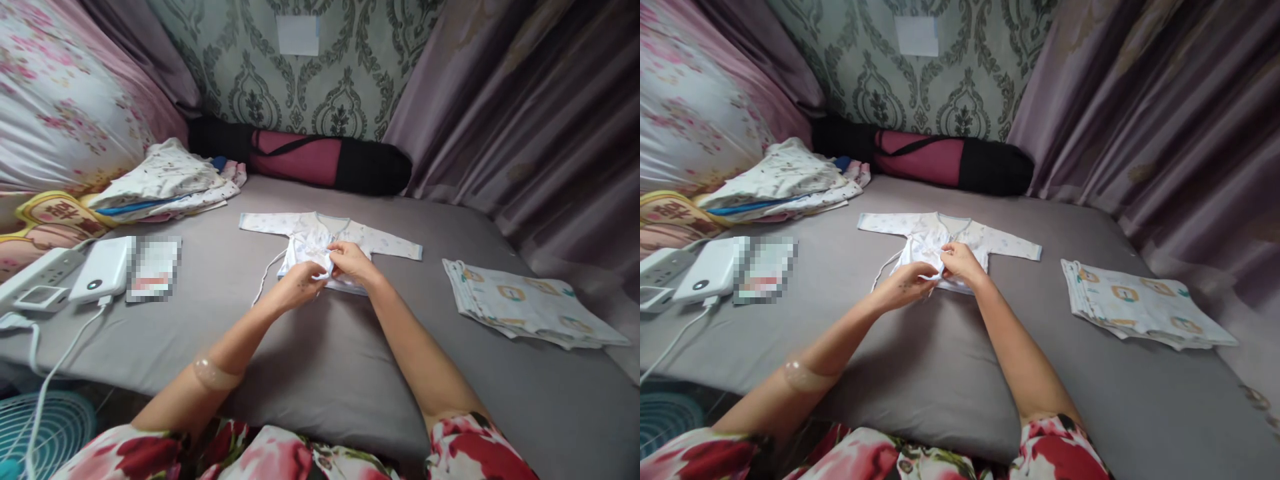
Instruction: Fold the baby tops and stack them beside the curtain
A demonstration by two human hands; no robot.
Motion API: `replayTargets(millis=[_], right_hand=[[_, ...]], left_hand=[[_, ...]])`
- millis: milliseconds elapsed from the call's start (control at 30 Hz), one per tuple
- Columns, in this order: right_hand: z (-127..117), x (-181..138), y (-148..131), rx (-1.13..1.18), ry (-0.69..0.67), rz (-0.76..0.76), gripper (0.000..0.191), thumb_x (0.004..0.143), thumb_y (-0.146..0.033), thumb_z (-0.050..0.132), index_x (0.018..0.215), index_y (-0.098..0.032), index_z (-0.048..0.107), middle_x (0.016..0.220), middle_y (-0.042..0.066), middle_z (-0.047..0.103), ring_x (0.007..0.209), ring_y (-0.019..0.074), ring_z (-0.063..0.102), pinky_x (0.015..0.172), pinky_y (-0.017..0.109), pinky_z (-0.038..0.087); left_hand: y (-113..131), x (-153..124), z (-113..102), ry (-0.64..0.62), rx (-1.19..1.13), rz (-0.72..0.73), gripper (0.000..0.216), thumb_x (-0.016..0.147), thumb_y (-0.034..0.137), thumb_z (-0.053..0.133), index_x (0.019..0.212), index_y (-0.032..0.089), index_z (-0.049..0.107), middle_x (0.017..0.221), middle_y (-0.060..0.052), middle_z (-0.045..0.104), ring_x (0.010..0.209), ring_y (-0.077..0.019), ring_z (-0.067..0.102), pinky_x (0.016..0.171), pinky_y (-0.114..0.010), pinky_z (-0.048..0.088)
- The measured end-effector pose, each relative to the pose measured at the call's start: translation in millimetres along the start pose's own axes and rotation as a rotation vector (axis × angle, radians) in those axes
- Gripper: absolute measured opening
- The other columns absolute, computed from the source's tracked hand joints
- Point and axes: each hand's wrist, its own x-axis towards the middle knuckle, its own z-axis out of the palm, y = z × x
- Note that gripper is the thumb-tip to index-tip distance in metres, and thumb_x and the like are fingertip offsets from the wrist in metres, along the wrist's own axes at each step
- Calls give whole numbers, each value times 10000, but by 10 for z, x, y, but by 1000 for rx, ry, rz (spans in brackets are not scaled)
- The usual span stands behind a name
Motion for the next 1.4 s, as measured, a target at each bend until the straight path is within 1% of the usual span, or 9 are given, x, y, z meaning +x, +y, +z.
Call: replayTargets(millis=[100, 200, 300, 400, 633, 967, 1133, 1300, 1400], right_hand=[[31, 9, 86, -65, -109, 16, 345, 836, -89, 497, 1174, -109, 563, 621, -23, 638, 481, 110, 590, 491, 193, 467], [-2, 48, 77, -328, -118, -94, 200, 897, -176, 461, 976, -145, 642, 704, 32, 689, 569, 135, 632, 551, 212, 462], [-35, 162, 16, -672, 150, -277, 279, 929, -209, 424, 840, -167, 685, 862, 89, 722, 828, 188, 664, 722, 244, 457], [-15, 362, -2, -824, 333, -314, 307, 941, -171, 401, 1004, -171, 702, 1089, 109, 697, 1041, 208, 610, 858, 257, 417], [73, 826, 39, -876, 380, -220, 325, 982, -209, 364, 1125, -187, 655, 1165, 90, 660, 1093, 230, 545, 904, 289, 390], [212, 935, 185, -976, 413, -245, 298, 958, -162, 385, 1203, -148, 555, 1238, 157, 535, 1162, 274, 462, 934, 354, 404], [212, 932, 187, -1001, 397, -243, 335, 923, -112, 376, 1208, -132, 551, 1245, 166, 528, 1157, 283, 465, 939, 364, 413], [88, 1020, 155, -942, 333, -232, 399, 863, -64, 412, 1216, -135, 583, 1252, 164, 550, 1168, 275, 502, 929, 335, 425], [-49, 1161, 117, -735, 237, -182, 299, 815, -110, 520, 1065, -160, 676, 1076, 101, 654, 1013, 228, 604, 825, 262, 453]], left_hand=[[-215, -220, -231, 186, 121, -5, 230, 786, 267, 556, 998, 202, 614, 942, -65, 633, 852, -200, 600, 768, -307, 479], [-436, -344, -382, 268, 221, -48, 288, 767, 289, 564, 1042, 205, 550, 963, -67, 598, 909, -219, 575, 831, -354, 475], [-556, -365, -398, 225, 222, -87, 311, 768, 300, 549, 1061, 204, 505, 929, -51, 594, 863, -209, 577, 814, -352, 481], [-590, -324, -335, 216, 211, -73, 282, 802, 286, 488, 1073, 208, 483, 874, -32, 596, 806, -195, 585, 782, -336, 483], [-559, -267, -252, 249, 390, -42, 295, 847, 200, 382, 1133, 174, 448, 957, -100, 625, 887, -226, 608, 788, -341, 470], [-420, -338, -270, 169, 689, -260, 384, 915, 172, 374, 1295, 198, 421, 966, -87, 628, 883, -237, 607, 674, -303, 441], [-544, -369, -313, 150, 813, 9, 280, 902, 75, 361, 1020, 181, 592, 1189, -124, 574, 1045, -250, 521, 865, -353, 456], [-622, -431, -437, 53, 747, 188, 247, 867, 62, 403, 945, 177, 607, 1063, -102, 633, 1006, -250, 520, 866, -374, 446], [-602, -385, -534, 43, 695, 184, 237, 852, 95, 443, 968, 192, 626, 1007, -77, 659, 981, -248, 539, 815, -369, 437]])
